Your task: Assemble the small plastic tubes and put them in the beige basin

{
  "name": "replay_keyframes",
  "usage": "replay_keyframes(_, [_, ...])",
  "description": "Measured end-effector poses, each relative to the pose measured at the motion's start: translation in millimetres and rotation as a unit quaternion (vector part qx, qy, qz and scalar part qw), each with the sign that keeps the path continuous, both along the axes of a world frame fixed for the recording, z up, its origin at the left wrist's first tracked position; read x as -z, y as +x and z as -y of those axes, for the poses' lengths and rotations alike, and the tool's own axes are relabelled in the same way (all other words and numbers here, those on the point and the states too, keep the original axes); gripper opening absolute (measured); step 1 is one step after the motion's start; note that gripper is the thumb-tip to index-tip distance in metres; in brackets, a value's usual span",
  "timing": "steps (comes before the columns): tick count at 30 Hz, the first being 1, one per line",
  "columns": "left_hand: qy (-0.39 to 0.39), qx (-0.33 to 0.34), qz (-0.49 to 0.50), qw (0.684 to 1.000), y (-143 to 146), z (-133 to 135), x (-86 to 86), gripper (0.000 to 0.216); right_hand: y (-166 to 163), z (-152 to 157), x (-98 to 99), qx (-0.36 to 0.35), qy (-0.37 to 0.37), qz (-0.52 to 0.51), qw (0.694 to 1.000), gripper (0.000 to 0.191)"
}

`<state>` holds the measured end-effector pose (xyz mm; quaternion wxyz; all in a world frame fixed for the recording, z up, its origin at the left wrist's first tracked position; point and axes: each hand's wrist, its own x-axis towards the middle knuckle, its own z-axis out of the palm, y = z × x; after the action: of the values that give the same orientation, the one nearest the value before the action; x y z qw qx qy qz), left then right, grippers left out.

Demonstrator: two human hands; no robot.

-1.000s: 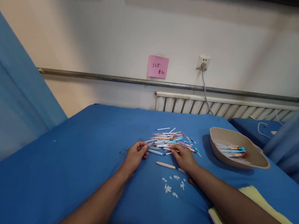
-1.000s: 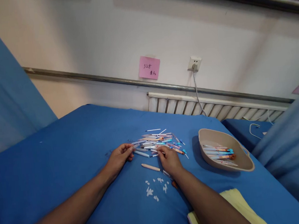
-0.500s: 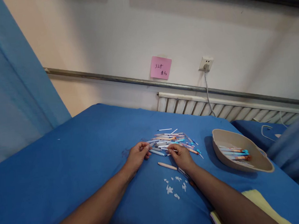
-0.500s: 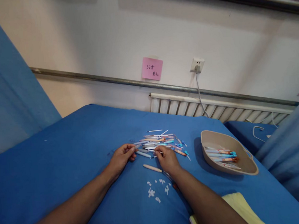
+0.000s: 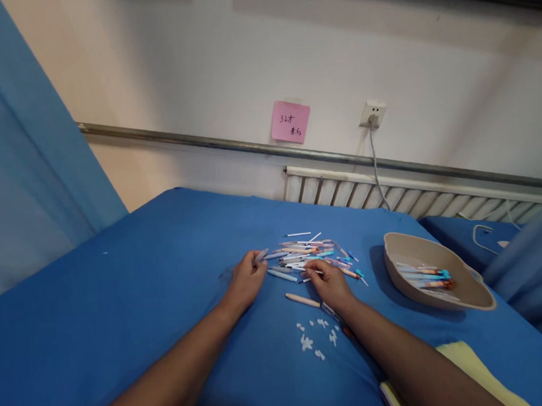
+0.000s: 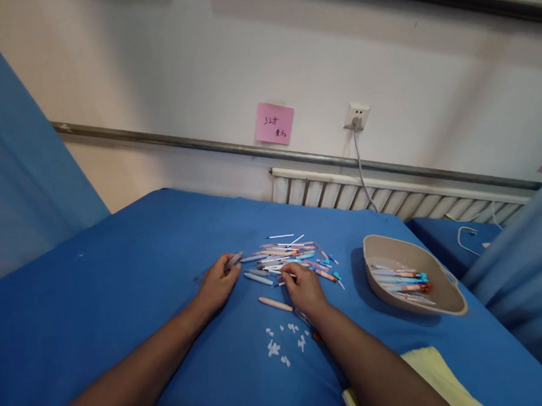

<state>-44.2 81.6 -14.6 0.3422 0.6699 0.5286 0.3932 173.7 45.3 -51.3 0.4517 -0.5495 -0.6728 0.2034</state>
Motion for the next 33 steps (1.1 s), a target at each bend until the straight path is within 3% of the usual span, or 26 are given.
replay_keyframes(7, [0.060, 0.081, -0.127, 0.987, 3.4, 6.1, -5.5, 0.020, 2.5, 5.2, -2.0, 0.010, -0.013, 0.022, 1.000, 0.017])
replay_keyframes(12, [0.072, 0.083, -0.171, 0.979, 3.1, 8.0, -3.3, 0.027, 4.8, 5.9, -1.8, -0.023, -0.016, -0.011, 1.000, 0.015])
replay_keyframes(33, [0.086, 0.153, -0.157, 0.972, 9.3, 12.0, -7.7, 0.029, 8.5, 1.9, 1.7, 0.026, -0.020, 0.020, 0.999, 0.014])
